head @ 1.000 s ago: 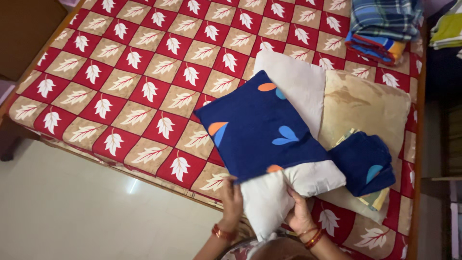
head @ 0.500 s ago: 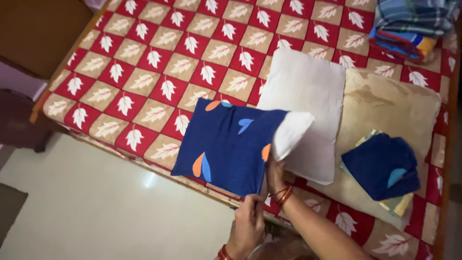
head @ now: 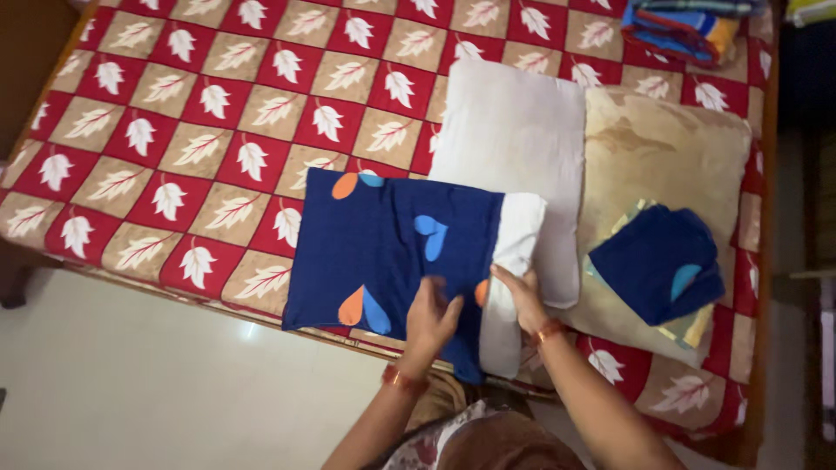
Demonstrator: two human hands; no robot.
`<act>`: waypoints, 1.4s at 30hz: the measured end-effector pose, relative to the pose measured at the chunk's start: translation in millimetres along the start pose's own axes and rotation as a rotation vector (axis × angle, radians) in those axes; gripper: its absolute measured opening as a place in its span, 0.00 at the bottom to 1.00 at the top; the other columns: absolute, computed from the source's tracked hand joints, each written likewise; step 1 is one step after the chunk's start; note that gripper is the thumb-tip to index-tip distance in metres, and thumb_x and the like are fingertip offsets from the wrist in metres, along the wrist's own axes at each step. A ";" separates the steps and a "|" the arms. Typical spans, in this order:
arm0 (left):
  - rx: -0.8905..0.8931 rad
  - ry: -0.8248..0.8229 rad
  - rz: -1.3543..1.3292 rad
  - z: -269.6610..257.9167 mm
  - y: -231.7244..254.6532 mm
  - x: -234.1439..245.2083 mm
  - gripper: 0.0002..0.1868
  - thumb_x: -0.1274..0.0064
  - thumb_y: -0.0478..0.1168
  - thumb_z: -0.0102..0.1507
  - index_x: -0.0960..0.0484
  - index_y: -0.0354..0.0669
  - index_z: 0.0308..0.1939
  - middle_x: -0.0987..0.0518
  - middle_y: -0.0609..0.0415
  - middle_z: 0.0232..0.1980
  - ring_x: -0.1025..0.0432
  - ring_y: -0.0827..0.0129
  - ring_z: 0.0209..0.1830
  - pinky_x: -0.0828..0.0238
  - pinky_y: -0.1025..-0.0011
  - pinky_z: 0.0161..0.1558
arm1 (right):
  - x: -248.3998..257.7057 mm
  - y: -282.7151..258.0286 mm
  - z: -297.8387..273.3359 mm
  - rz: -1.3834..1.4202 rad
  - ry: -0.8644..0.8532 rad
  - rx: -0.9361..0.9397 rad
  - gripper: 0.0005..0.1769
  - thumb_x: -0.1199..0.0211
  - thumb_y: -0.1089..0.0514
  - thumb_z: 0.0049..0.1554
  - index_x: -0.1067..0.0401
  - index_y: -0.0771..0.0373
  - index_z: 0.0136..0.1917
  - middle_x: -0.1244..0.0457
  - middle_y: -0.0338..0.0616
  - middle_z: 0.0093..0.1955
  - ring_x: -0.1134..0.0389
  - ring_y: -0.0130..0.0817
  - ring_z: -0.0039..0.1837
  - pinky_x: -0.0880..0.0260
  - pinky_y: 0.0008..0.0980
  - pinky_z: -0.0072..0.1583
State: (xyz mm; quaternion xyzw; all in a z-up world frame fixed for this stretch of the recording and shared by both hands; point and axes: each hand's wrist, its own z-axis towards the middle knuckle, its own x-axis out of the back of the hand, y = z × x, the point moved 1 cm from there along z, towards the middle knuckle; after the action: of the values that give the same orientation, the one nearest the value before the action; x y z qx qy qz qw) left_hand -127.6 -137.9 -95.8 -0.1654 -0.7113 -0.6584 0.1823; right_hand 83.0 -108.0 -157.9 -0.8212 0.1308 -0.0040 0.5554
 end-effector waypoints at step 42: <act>-0.015 0.046 -0.583 43.9 49.0 95.0 0.30 0.44 0.28 0.52 0.24 0.33 0.60 0.18 0.48 0.52 0.24 0.65 0.52 0.27 0.70 0.57 | -95.2 -66.5 -3.1 -1.345 -0.349 0.820 0.13 0.44 0.62 0.54 0.24 0.59 0.51 0.32 0.50 0.52 0.28 0.51 0.45 0.28 0.47 0.44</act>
State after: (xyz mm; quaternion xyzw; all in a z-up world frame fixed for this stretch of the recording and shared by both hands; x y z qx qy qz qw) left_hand -189.6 -90.8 -10.4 0.0594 -0.7198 -0.6917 0.0004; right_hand 4.6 -66.7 -82.8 -0.4438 -0.4920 -0.2569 0.7035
